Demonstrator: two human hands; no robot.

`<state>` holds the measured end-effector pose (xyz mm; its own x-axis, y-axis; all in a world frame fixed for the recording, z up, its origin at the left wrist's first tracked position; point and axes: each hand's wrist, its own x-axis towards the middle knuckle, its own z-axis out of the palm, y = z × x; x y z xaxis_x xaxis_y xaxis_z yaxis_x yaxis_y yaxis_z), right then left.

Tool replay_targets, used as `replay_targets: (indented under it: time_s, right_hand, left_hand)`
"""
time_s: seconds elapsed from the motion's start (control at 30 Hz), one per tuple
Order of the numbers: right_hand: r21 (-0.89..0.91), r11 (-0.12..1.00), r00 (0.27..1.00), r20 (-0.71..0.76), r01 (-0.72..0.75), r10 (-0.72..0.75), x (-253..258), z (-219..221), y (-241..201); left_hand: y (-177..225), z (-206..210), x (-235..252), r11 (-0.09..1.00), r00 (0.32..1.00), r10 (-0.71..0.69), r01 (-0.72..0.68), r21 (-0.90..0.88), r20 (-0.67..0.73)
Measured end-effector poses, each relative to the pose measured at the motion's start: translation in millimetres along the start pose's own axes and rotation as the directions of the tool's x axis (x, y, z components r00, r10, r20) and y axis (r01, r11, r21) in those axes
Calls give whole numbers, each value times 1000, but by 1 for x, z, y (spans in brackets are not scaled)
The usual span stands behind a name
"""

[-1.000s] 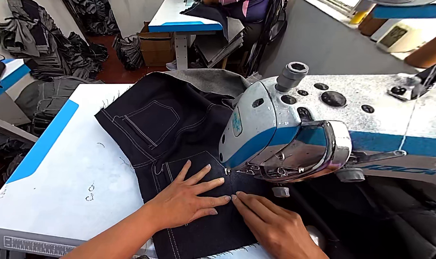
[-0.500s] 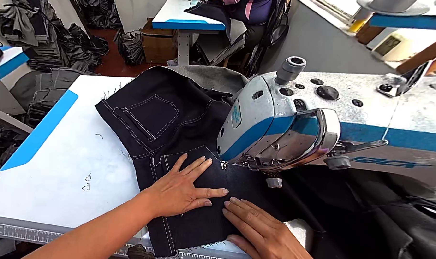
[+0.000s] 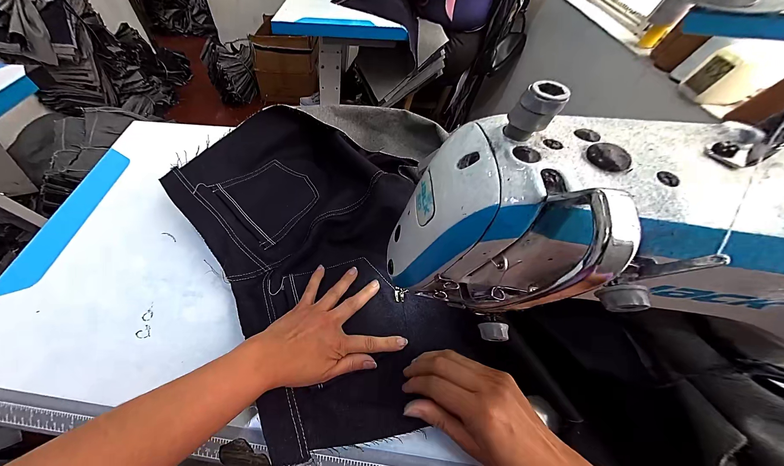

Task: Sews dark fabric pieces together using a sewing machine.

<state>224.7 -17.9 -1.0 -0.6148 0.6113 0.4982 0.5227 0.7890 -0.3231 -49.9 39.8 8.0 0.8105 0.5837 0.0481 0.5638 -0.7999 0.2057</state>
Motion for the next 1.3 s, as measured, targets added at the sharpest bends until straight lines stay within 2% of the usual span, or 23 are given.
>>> replay_targets:
  time_s: [0.07, 0.13, 0.47, 0.63, 0.93, 1.3]
  right_hand:
    - [-46, 994, 994, -66, -96, 93, -4, 3, 2]
    - [-141, 982, 990, -83, -126, 116, -8, 8, 2]
    - [-334, 938, 996, -32, -89, 83, -8, 16, -9]
    - [-318, 944, 996, -20, -92, 90, -7, 14, -9]
    - [-281, 947, 988, -37, -155, 151, -6, 16, -12]
    - [-290, 934, 978, -70, -209, 197, 11, 22, 13]
  left_hand:
    - [0, 1, -1, 1000, 1000, 13, -13, 5, -23]
    - [0, 4, -2, 999, 998, 32, -32, 13, -57]
    - [-10, 5, -3, 997, 995, 76, -74, 30, -69]
    - [-11, 7, -7, 994, 985, 101, -105, -19, -142]
    - [-10, 4, -6, 995, 988, 89, -94, -36, -127]
    - [-31, -4, 15, 997, 988, 57, -64, -40, -144]
